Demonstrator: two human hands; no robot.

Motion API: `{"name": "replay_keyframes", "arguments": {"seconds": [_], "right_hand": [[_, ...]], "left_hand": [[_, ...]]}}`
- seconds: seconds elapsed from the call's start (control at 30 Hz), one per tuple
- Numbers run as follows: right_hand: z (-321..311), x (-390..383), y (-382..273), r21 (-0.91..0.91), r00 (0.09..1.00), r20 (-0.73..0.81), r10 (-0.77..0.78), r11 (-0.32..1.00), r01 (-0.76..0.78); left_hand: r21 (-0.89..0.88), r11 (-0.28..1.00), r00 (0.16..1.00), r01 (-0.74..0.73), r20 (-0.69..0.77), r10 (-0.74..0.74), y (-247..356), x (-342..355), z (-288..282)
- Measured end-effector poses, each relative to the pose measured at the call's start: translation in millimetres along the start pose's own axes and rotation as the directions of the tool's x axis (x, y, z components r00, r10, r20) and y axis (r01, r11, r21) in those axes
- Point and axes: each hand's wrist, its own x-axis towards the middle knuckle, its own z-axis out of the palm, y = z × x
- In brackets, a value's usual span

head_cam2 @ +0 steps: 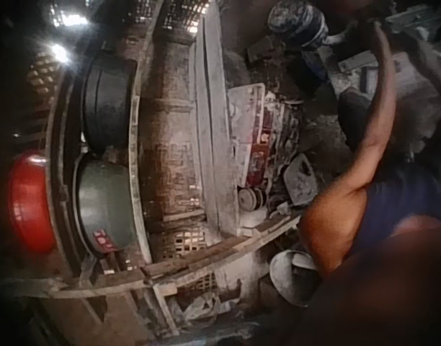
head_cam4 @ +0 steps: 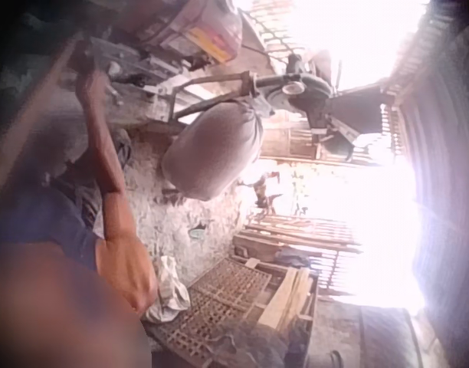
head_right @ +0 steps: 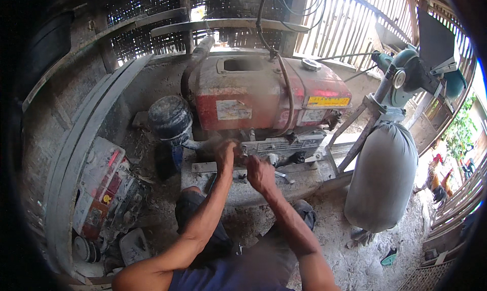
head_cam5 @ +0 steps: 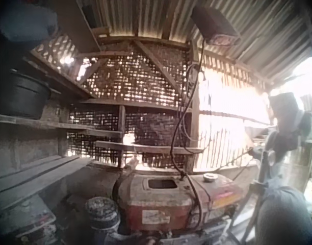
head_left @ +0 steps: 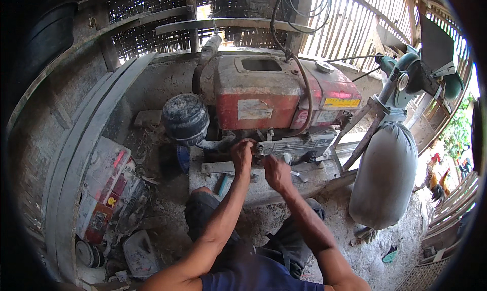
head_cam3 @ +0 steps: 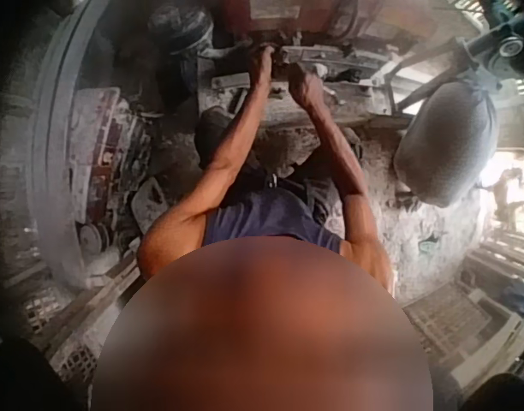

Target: The person operates a small red engine-powered rice mill in a rustic workshop. They adjust the engine with a wrench, pour rice from a green basin into the hopper, and pull the starter cord to run the machine.

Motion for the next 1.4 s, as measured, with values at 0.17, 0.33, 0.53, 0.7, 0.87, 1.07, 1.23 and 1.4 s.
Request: {"name": "replay_keyframes", "arguments": {"seconds": [0.17, 0.33, 0.53, 0.7, 0.87, 1.07, 1.23, 1.4], "right_hand": [[-17.2, 32.8, 7.2, -0.043, 0.978, 0.008, -0.206, 0.978, 0.206], [-1.1, 27.2, 12.5, 0.058, 0.982, -0.086, -0.171, 0.983, 0.176], [29.4, 15.5, 3.9, 0.233, 0.969, -0.244, -0.033, 0.968, 0.091], [71.8, 10.3, -16.7, 0.262, 0.857, -0.506, 0.098, 0.964, 0.045], [92.4, 9.4, -26.4, 0.743, 0.841, -0.307, 0.445, 0.664, -0.08], [53.2, -8.9, -16.1, 0.557, 0.953, -0.156, 0.259, 0.82, -0.132], [24.3, -10.1, -0.1, 0.421, 0.978, -0.182, 0.1, 0.907, -0.015], [12.6, 8.3, 4.5, 0.416, 0.995, -0.085, 0.043, 0.91, -0.004]], "left_hand": [[0.043, 0.996, 0.996, -0.084, 0.017, 0.083, 4.3, 6.3, 3.3], [0.035, 0.999, 0.997, 0.032, 0.062, -0.034, 10.4, 4.4, 0.7], [-0.014, 0.997, 0.993, 0.077, 0.093, -0.075, 13.3, 3.5, -1.1], [0.102, 0.995, 0.996, 0.02, 0.082, -0.028, 16.1, 0.2, -1.3], [0.114, 0.992, 0.994, 0.06, 0.081, -0.069, 22.8, -1.3, 0.1], [0.297, 0.943, 0.952, -0.148, 0.302, 0.054, 33.8, 12.8, -3.2], [0.464, 0.718, 0.795, -0.518, 0.571, 0.204, 32.8, 22.5, -12.4], [0.416, 0.721, 0.716, -0.555, 0.68, 0.159, 41.6, 26.4, -17.8]]}}
